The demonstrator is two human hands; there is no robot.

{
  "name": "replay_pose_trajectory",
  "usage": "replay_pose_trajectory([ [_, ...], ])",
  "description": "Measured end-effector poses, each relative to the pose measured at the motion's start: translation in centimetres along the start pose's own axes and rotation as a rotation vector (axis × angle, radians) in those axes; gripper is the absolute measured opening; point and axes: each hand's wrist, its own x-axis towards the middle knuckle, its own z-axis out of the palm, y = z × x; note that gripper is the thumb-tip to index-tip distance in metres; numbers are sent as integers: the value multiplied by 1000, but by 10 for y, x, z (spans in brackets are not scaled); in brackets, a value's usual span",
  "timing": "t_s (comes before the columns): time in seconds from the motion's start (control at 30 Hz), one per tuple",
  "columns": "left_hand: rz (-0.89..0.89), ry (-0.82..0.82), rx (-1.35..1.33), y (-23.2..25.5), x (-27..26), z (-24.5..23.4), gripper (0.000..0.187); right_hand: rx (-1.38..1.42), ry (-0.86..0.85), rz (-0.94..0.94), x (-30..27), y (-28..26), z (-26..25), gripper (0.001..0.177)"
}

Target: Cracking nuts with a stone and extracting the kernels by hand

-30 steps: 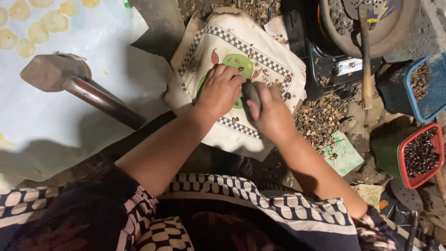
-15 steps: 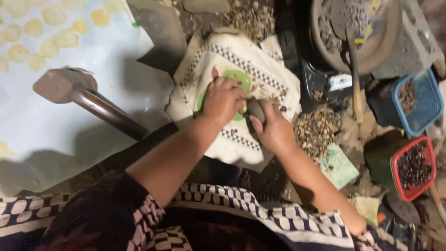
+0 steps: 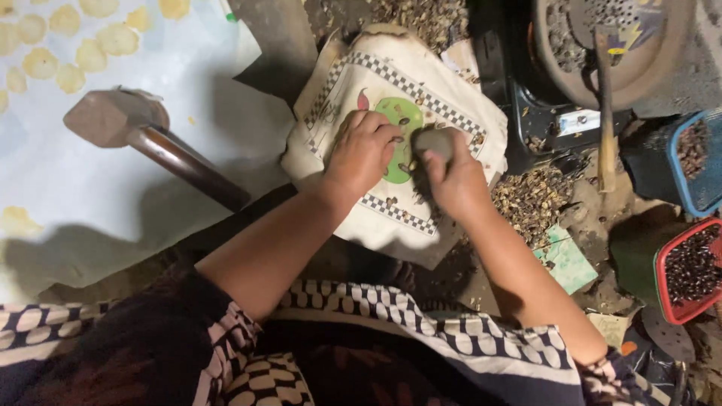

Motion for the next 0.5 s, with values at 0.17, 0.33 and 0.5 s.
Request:
replay_pose_trajectory([
  [0.17,-92,-20,-80,-2,8,11,15,-155,-77,97,10,6,-7,55],
  [0.33,-154,-62,-20,5,10,23,15,-331,-64,-54,-11,10,-3,54],
  [0.5,-152,-144,-5,12,10,16,20,-268,-70,47,-13,-3,-21,52],
])
